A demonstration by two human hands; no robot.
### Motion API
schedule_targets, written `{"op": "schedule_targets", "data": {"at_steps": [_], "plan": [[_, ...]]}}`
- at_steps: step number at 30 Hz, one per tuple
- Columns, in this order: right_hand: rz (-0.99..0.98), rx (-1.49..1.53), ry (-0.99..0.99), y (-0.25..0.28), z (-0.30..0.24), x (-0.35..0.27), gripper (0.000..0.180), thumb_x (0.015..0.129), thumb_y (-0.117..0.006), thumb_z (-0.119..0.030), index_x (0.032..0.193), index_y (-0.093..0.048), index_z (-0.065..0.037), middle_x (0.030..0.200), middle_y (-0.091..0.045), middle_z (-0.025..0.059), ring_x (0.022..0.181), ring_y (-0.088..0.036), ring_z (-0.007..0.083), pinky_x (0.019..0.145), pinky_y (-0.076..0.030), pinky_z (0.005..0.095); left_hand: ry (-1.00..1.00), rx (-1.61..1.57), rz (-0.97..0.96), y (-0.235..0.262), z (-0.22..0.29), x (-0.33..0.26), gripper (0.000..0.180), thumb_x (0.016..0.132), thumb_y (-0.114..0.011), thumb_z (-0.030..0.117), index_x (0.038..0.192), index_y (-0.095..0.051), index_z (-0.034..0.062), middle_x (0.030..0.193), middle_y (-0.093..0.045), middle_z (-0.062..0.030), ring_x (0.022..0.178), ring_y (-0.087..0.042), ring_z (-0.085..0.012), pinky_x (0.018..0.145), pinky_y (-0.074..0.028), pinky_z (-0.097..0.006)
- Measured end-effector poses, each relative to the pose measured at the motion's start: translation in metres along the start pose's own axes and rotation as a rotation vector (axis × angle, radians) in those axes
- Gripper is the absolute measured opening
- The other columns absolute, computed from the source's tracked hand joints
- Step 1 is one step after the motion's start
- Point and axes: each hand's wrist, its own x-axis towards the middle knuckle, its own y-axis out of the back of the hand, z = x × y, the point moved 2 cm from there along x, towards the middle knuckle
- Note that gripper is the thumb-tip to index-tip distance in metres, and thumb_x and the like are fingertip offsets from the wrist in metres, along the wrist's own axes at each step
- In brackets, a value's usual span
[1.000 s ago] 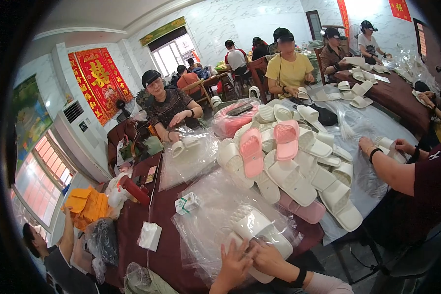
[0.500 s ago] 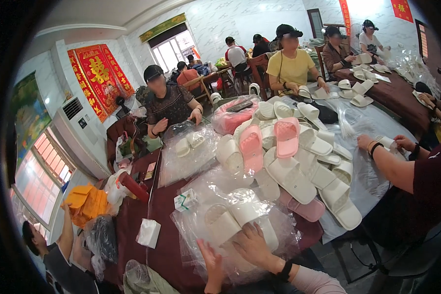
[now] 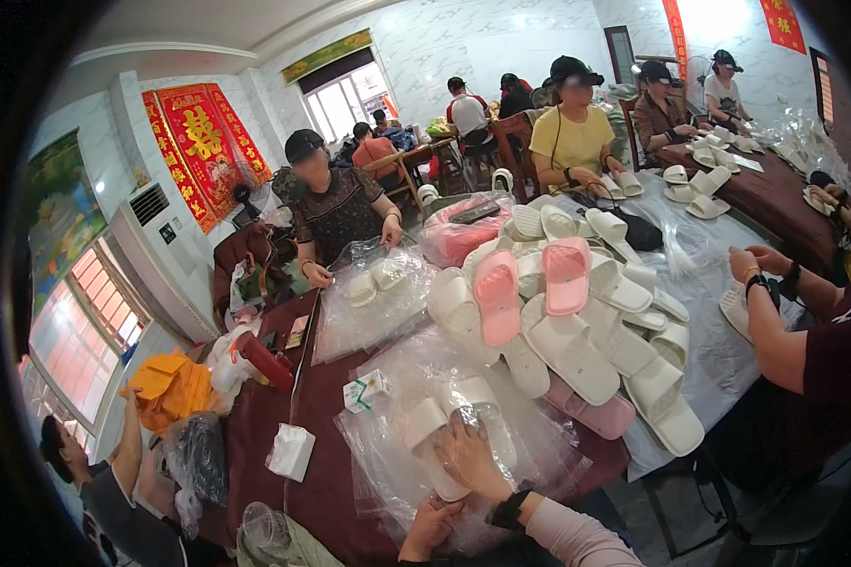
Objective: Inspecting and organizing manufactured slipper components at a production table.
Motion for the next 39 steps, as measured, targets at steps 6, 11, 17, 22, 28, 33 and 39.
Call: {"op": "schedule_targets", "data": {"at_steps": [6,11,17,22,28,33,39], "plan": [[-0.019,0.063,0.15,0.017,0.003,-0.044,0.049,0.081,-0.056,-0.025,0.126,-0.046,-0.006,0.131,-0.039,0.0238,0.12,-0.038,0.041,0.095,-0.034,0.052,-0.029,-0.054,0.07,-0.007,0.004,-0.004,0.041,0.082,-0.054,-0.005,0.121,-0.043,-0.0019,0.108,-0.058,-0.0114,0.095,-0.059,-0.0214,0.078,-0.05,-0.033],[-0.033,0.17,0.236,0.074,0.012,-0.105,0.047,0.078,-0.063,-0.022,0.121,-0.05,-0.008,0.12,-0.049,0.0196,0.105,-0.051,0.0317,0.089,-0.039,0.0448,-0.066,-0.133,0.096,0.013,-0.012,0.003,0.039,0.082,-0.051,-0.007,0.12,-0.045,0.0022,0.106,-0.059,-0.0107,0.091,-0.06,-0.0214,0.075,-0.05,-0.032],[0.261,0.117,0.008,0.12,0.033,-0.125,0.044,0.072,-0.07,-0.027,0.11,-0.055,-0.011,0.103,-0.055,0.0124,0.09,-0.054,0.0277,0.073,-0.041,0.0401,0.016,-0.252,0.156,0.009,-0.002,-0.001,0.037,0.083,-0.046,-0.005,0.118,-0.047,0.0064,0.106,-0.059,-0.0115,0.088,-0.061,-0.022,0.072,-0.051,-0.033],[0.09,-0.202,0.195,0.122,0.044,-0.091,0.038,0.07,-0.067,-0.029,0.102,-0.058,-0.01,0.101,-0.056,0.0103,0.089,-0.053,0.0265,0.073,-0.041,0.0388,0.111,-0.323,0.113,0.019,0.002,0.005,0.031,0.085,-0.043,-0.001,0.114,-0.049,0.0074,0.107,-0.06,-0.0112,0.088,-0.062,-0.0229,0.069,-0.05,-0.032],[0.214,-0.086,0.162,0.124,0.037,-0.07,0.025,0.072,-0.06,-0.01,0.096,-0.059,-0.006,0.095,-0.061,0.0098,0.078,-0.059,0.025,0.064,-0.046,0.0359,0.247,-0.241,0.244,-0.048,0.05,-0.012,0.022,0.087,-0.052,0.01,0.108,-0.052,0.0029,0.094,-0.061,-0.0068,0.072,-0.058,-0.0199,0.059,-0.045,-0.029],[0.268,0.253,-0.022,0.111,0.021,-0.072,0.021,0.073,-0.056,-0.002,0.094,-0.057,-0.003,0.107,-0.06,0.0175,0.086,-0.059,0.0326,0.073,-0.047,0.038,0.371,0.27,0.036,-0.024,0.025,0.001,0.027,0.082,-0.063,0.012,0.107,-0.054,0.0039,0.082,-0.06,-0.004,0.069,-0.059,-0.0178,0.056,-0.048,-0.03],[0.199,0.645,-0.31,0.113,0.023,-0.085,0.024,0.078,-0.054,-0.002,0.103,-0.055,-0.004,0.122,-0.05,0.021,0.114,-0.049,0.0345,0.089,-0.04,0.0395,0.331,-0.199,0.288,-0.007,0.026,0.01,0.011,0.085,-0.056,0.011,0.096,-0.056,0.0079,0.077,-0.061,-0.0026,0.067,-0.061,-0.0196,0.056,-0.051,-0.032]]}}
